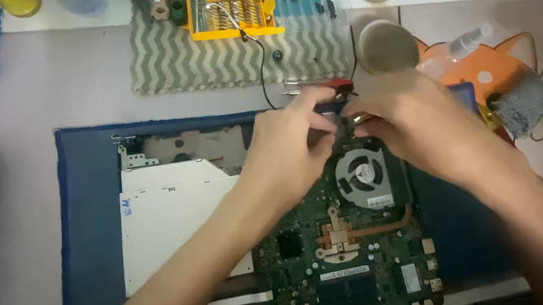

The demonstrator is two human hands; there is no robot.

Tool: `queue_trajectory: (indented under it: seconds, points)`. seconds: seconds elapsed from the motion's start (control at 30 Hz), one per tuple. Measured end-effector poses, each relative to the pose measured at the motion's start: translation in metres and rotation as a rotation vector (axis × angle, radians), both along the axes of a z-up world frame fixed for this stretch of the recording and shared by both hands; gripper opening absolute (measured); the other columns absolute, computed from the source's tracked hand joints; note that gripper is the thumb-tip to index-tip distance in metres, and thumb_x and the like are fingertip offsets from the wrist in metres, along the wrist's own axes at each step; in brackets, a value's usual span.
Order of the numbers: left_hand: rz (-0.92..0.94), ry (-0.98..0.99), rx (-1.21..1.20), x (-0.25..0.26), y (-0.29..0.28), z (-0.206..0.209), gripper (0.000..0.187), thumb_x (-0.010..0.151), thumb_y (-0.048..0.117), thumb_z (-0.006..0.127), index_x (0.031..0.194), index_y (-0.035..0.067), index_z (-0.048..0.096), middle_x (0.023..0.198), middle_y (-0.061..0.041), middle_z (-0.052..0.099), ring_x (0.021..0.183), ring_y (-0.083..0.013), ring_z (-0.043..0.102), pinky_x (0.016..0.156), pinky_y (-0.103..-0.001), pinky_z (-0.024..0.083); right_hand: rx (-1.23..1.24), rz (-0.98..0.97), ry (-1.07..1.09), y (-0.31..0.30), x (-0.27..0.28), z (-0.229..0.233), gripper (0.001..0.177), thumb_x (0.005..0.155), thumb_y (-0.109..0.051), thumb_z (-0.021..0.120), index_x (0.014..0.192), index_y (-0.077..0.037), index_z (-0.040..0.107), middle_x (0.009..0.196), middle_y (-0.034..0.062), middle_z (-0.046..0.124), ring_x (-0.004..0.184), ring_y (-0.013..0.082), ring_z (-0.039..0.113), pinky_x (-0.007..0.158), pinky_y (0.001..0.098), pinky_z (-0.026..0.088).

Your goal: The person works on a disassembled laptop motherboard, using a soldering iron to work on a small black component near the cooling fan. They also use tweezers to manipulate the component and wires.

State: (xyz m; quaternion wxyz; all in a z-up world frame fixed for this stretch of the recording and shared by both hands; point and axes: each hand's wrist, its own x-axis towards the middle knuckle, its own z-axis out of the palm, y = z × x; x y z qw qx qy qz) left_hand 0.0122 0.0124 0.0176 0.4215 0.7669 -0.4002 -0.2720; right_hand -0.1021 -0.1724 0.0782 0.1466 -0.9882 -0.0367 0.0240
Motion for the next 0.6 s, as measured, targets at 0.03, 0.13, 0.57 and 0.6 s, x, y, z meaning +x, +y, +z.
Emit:
queue_trajectory:
  seconds: [0.03, 0.13, 0.57, 0.6]
  points:
    - [-0.004, 0.001, 0.002, 0.0, -0.002, -0.001, 0.056, 0.101, 0.012, 0.075, 0.156, 0.018, 0.064, 0.116, -0.003, 0.094, 0.123, -0.0366, 0.081, 0.107, -0.05, 0.058, 0.002, -0.004, 0.001, 0.0, 0.001, 0.002, 0.015, 0.09, 0.001, 0.087, 0.1, -0.01, 0.082, 0.101, 0.0132, 0.081, 0.097, 0.0421, 0.075, 0.075, 0.0538, 0.055]
    - [0.016, -0.051, -0.053, -0.001, -0.005, -0.004, 0.065, 0.096, 0.009, 0.084, 0.157, 0.013, 0.061, 0.107, -0.002, 0.094, 0.112, -0.0327, 0.085, 0.105, -0.051, 0.059, 0.0, 0.089, -0.055, 0.001, 0.004, 0.003, 0.031, 0.088, 0.014, 0.084, 0.113, -0.005, 0.085, 0.103, 0.0143, 0.086, 0.094, 0.0351, 0.082, 0.078, 0.0489, 0.065]
    - [0.046, 0.018, -0.06, -0.002, -0.019, -0.003, 0.07, 0.092, 0.007, 0.088, 0.156, 0.011, 0.059, 0.101, -0.006, 0.095, 0.102, -0.0304, 0.09, 0.095, -0.045, 0.064, -0.094, 0.003, -0.09, -0.006, -0.006, -0.015, 0.022, 0.091, 0.006, 0.085, 0.109, -0.005, 0.08, 0.097, 0.0182, 0.076, 0.09, 0.0433, 0.07, 0.071, 0.0551, 0.053]
    - [0.047, -0.021, -0.09, -0.002, -0.02, -0.007, 0.071, 0.09, 0.009, 0.091, 0.153, 0.012, 0.059, 0.099, -0.006, 0.095, 0.098, -0.028, 0.092, 0.094, -0.042, 0.066, -0.103, 0.001, -0.094, -0.007, -0.006, -0.016, 0.026, 0.09, 0.001, 0.086, 0.115, -0.007, 0.081, 0.104, 0.0196, 0.077, 0.097, 0.0451, 0.071, 0.075, 0.0569, 0.054]
